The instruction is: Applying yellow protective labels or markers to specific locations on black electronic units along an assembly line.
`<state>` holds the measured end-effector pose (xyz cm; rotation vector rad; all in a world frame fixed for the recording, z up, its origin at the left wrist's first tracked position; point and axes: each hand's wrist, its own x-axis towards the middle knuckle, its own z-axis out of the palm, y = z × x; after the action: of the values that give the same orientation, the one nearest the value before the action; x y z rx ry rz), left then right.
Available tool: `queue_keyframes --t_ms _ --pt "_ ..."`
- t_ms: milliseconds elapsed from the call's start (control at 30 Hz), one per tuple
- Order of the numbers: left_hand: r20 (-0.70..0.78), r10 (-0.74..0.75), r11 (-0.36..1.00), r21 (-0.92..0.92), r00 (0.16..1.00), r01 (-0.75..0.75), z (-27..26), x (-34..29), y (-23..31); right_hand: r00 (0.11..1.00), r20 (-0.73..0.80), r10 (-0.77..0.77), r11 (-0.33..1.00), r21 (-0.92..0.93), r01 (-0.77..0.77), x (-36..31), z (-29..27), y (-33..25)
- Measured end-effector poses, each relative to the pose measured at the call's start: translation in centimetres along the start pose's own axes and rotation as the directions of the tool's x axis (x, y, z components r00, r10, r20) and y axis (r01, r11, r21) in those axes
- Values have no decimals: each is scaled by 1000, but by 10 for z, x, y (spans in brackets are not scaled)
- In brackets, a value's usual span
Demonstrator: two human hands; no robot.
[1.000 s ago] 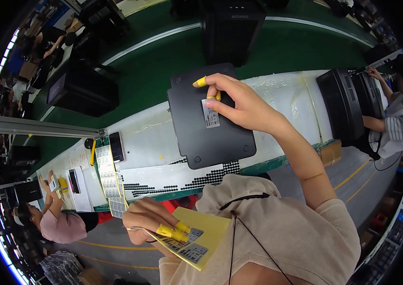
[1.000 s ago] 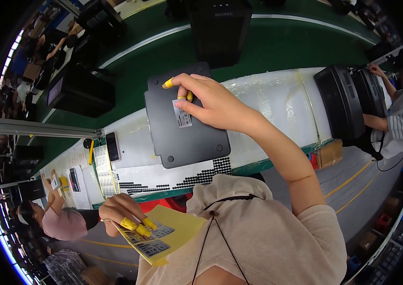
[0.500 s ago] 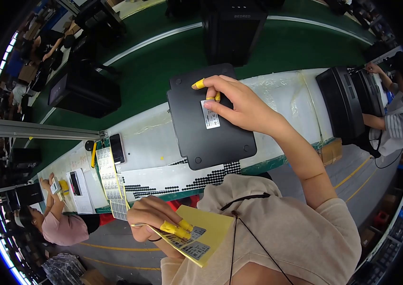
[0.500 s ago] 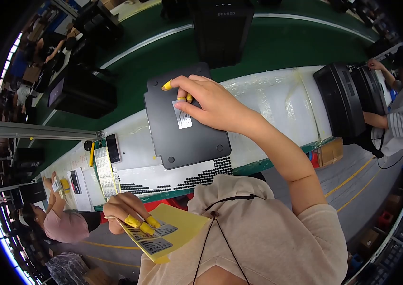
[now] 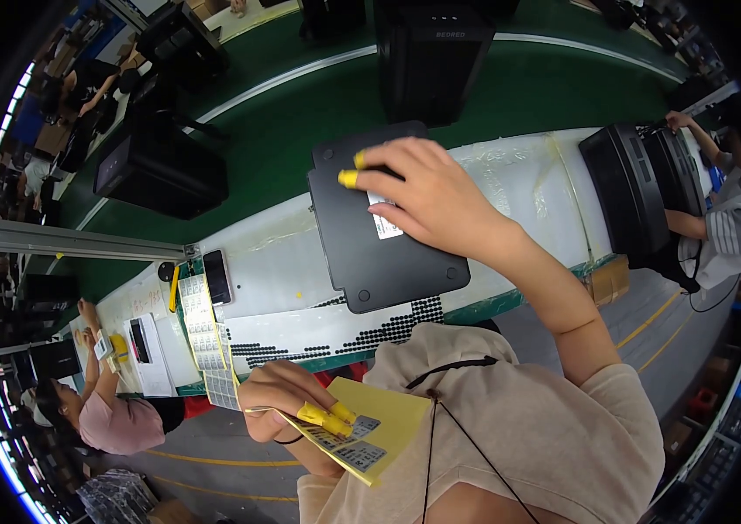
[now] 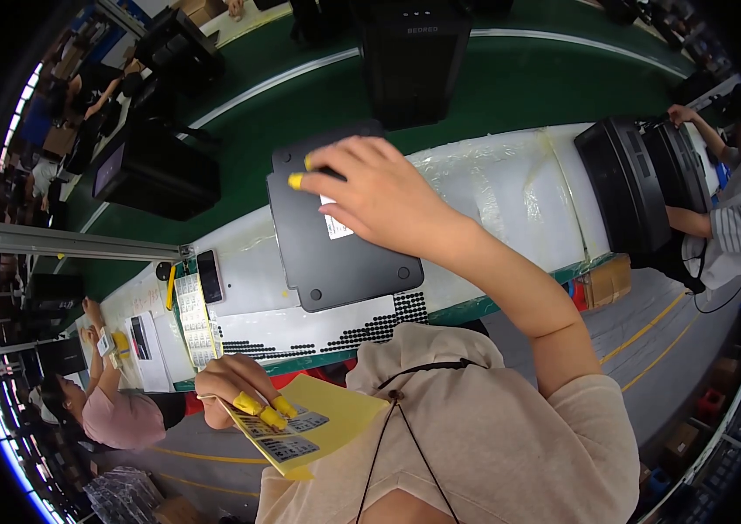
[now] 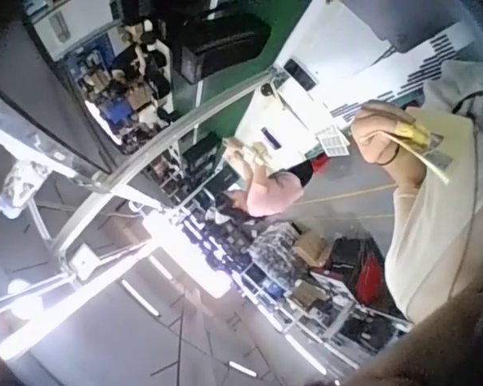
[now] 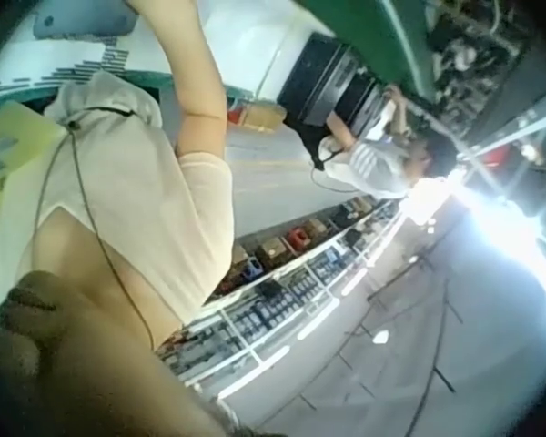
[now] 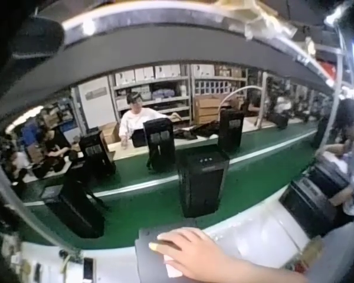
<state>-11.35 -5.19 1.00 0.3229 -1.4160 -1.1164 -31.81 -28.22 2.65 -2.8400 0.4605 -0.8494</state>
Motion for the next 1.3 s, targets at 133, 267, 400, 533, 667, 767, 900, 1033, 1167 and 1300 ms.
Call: queue_keyframes --t_ms 133,267,400,533,667,767,900,1033,1167,1300 --pt "-97 -8 1000 16 995 9 7 -6 -1 927 -169 336 937 -40 -347 -3 -4 6" --pt "-317 -66 997 27 946 79 14 -21 2 693 -31 721 678 236 -696 -16 -10 14" --pt "-565 -34 993 74 824 92 17 -43 -4 653 366 663 145 793 -591 -31 7 1" --pt "-879 -91 990 -131 468 -54 0 -62 -31 575 425 699 -178 882 -436 -33 14 -10" --pt "-946 -95 987 -49 309 152 -34 -80 -63 547 460 699 -199 860 -469 -28 10 -16" --pt "-953 -260 963 -268 157 -33 -54 -111 -88 537 440 720 -215 877 -430 -26 3 -13" --pt "-973 -227 973 -225 44 54 -70 -169 -123 564 422 710 -207 890 -406 -33 -16 4" --pt "-961 -275 960 -273 32 62 -75 -210 -148 548 387 742 -76 860 -505 -55 -64 28" --pt "-944 -321 947 -321 77 8 -83 -212 -160 513 320 796 78 787 -613 -80 -117 51" --pt "-930 -368 928 -367 6 66 -93 -194 -169 471 251 846 232 622 -748 -114 -158 76"
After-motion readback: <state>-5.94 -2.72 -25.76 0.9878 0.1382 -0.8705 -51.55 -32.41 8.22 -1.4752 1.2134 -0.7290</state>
